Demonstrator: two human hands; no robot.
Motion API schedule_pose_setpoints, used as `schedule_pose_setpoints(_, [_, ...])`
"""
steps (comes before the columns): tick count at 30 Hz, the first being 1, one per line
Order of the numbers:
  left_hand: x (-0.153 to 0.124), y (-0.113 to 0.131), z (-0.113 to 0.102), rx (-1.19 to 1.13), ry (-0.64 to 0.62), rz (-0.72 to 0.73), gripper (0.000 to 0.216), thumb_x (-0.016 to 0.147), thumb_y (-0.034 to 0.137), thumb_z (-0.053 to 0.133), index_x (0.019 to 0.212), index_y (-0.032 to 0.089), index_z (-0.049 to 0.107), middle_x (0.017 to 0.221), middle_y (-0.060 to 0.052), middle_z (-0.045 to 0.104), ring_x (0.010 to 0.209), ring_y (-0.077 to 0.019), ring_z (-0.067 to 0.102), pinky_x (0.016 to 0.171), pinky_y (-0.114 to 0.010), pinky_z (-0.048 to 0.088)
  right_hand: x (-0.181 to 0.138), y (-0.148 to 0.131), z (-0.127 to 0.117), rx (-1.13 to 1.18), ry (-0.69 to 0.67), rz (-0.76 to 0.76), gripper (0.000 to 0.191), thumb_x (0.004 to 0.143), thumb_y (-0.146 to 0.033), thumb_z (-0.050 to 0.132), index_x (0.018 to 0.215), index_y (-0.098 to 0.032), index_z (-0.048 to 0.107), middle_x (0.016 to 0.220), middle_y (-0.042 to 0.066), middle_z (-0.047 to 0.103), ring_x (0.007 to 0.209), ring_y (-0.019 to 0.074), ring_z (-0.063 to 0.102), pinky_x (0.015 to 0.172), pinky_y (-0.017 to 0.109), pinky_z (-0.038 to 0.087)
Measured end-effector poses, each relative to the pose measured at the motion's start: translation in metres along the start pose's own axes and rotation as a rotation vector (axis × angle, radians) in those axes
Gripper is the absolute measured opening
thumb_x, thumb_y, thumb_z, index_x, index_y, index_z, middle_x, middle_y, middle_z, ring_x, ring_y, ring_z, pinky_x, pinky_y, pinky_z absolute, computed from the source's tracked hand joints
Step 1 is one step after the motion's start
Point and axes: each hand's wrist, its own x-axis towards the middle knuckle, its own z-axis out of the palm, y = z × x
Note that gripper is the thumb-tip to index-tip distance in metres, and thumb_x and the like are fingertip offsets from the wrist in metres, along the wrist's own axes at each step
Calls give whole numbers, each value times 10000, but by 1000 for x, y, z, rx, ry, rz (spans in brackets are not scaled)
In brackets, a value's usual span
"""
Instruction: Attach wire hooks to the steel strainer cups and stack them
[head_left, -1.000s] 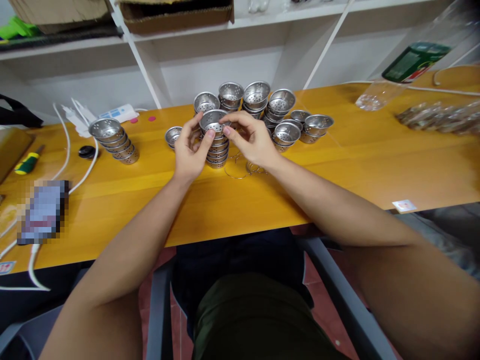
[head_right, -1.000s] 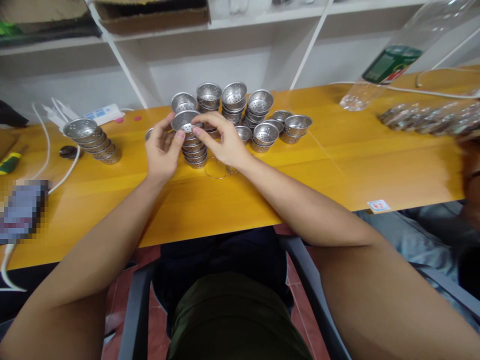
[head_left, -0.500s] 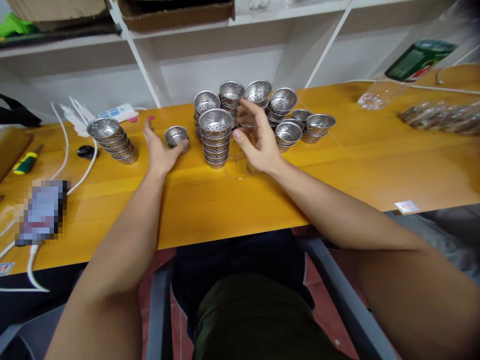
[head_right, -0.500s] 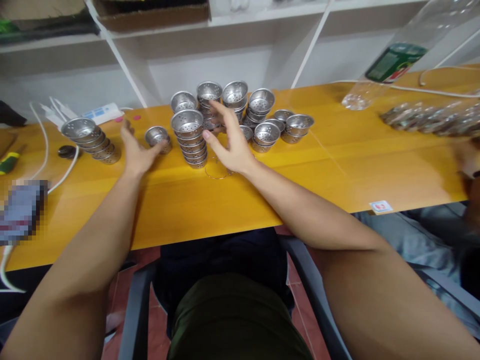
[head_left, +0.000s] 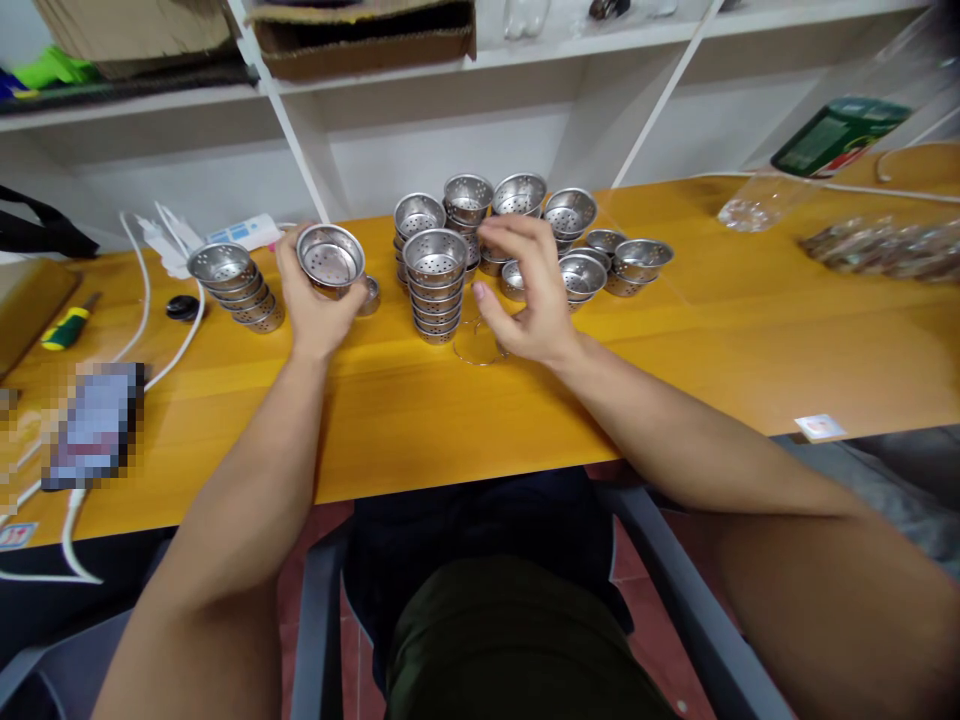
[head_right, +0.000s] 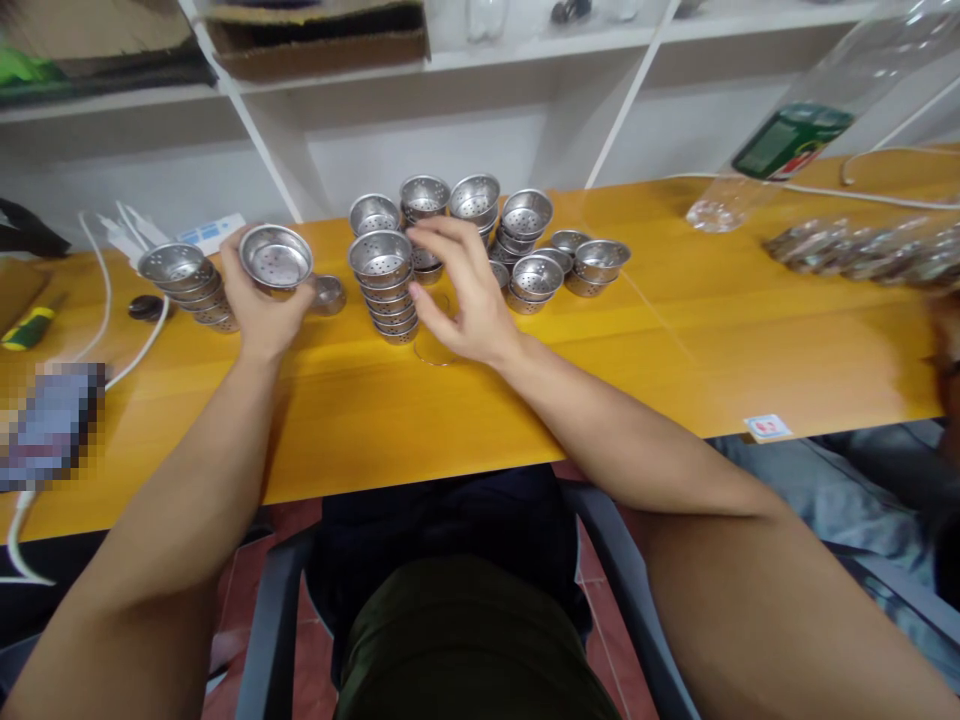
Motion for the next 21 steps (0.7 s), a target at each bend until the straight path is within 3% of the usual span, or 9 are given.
schedule_pose_setpoints(4, [-14, 78, -4, -152, -283, 196, 1124, 875, 828, 1051, 1726, 394, 460, 1601, -105, 701, 1537, -441, 771, 1338, -732, 655, 2, -29, -1, -74, -177, -264, 609, 1294, -548, 519, 1853, -328, 618, 1769, 142, 688, 1634, 412, 703, 1363, 691, 611])
schedule_pose_setpoints(7, [-28, 113, -1, -203, -461, 275, 920, 1039, 873, 910, 1718, 398, 510, 1610, -76, 714, 1504, -372, 776, 1334, -681, 657, 3, -47, 2, -172, -316, -410, 530, 1310, -368, 463, 1787, -278, 673, 1677, 141, 749, 1424, 328, 768, 1149, 534, 664])
schedule_pose_setpoints(11, [-31, 118, 4, -166, -497, 286, 722, 1134, 780, 880, 1675, 398, 592, 1671, -66, 726, 1588, -358, 726, 1395, -704, 598, 8, -55, 0, -281, -373, -447, 336, 1295, -299, 528, 1496, -207, 781, 1394, 138, 800, 1159, 290, 731, 993, 463, 588])
schedule_pose_setpoints(15, [-28, 110, 5, -175, -518, 289, 699, 1163, 786, 838, 1719, 448, 582, 1728, -43, 690, 1653, -357, 702, 1422, -698, 591, 13, -60, -4, -262, -378, -409, 283, 1320, -359, 512, 1334, -197, 744, 1413, 162, 751, 1137, 289, 703, 984, 447, 575])
schedule_pose_setpoints(21, [-26, 111, 6, -146, -509, 360, 799, 1107, 918, 820, 1701, 448, 563, 1658, -54, 712, 1627, -392, 754, 1373, -731, 651, 13, -62, -1, -252, -371, -415, 313, 1365, -427, 538, 1238, -225, 740, 1173, 93, 719, 1075, 266, 675, 954, 421, 558])
